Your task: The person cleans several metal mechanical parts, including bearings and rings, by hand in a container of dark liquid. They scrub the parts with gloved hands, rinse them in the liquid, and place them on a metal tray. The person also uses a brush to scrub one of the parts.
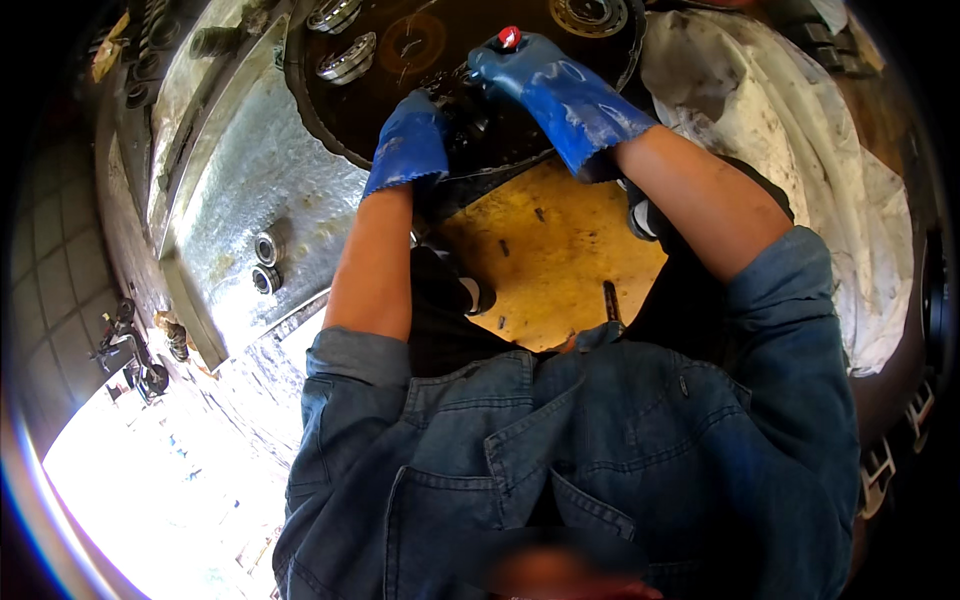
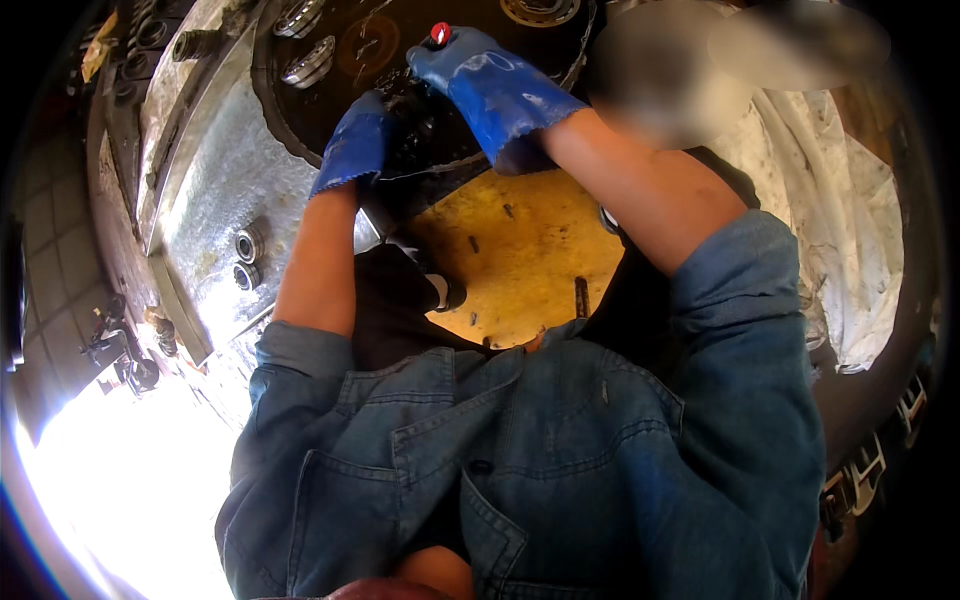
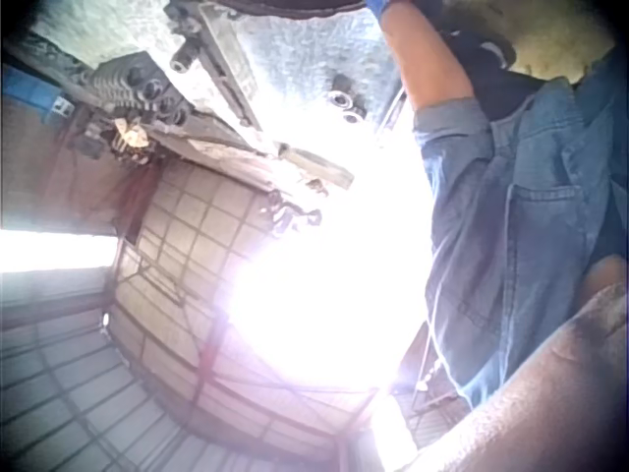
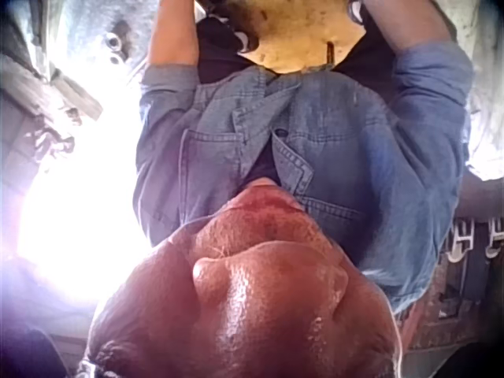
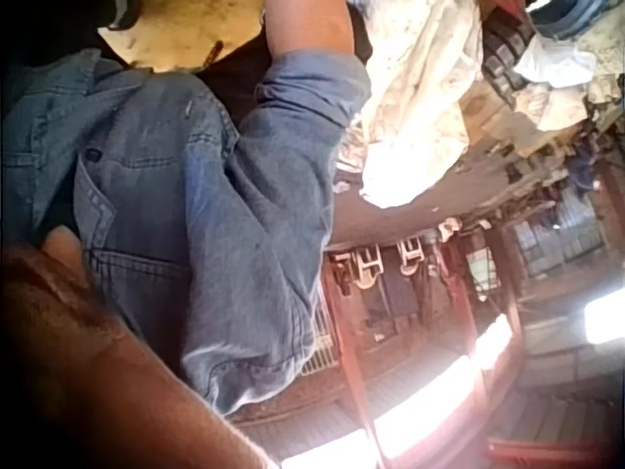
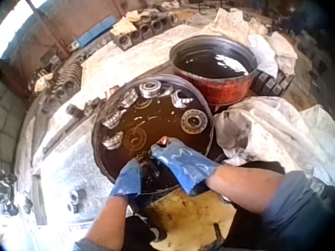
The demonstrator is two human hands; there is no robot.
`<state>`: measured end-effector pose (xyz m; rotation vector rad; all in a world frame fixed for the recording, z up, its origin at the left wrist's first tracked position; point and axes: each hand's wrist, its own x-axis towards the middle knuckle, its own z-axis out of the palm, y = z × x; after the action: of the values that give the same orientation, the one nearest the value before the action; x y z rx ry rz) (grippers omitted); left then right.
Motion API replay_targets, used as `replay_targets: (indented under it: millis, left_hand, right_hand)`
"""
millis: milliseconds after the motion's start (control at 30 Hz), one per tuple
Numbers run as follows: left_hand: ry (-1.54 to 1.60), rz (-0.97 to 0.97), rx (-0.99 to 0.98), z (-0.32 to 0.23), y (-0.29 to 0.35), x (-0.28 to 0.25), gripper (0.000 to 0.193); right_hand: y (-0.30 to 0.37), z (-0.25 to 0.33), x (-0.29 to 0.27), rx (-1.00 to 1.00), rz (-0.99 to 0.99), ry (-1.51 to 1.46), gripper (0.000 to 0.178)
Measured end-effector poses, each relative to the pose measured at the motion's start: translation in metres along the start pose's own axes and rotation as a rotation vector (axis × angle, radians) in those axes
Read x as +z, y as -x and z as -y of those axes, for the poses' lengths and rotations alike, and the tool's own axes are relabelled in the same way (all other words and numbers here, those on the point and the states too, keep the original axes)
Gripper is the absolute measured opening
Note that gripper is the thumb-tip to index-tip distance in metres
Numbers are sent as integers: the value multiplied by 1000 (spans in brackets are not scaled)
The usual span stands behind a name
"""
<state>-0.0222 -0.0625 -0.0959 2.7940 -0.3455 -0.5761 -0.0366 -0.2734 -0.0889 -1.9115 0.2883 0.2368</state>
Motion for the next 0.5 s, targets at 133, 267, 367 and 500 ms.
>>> replay_targets:
  millis: [133,267,367,500]
  left_hand:
    - [248,96,110,33,-2,-3,34]
    - [784,150,-276,23,-2,-8,33]
    - [1153,106,-274,13,23,-25,28]
    - [1169,76,-322,0,19,-33,19]
  right_hand:
    - [6,23,-19,16,43,-8,40]
    - [0,32,-19,-71,122,-630,11]
    - [3,49,-14,-47,18,-625,15]
    - [-21,3,-34,-291,297,-598,12]
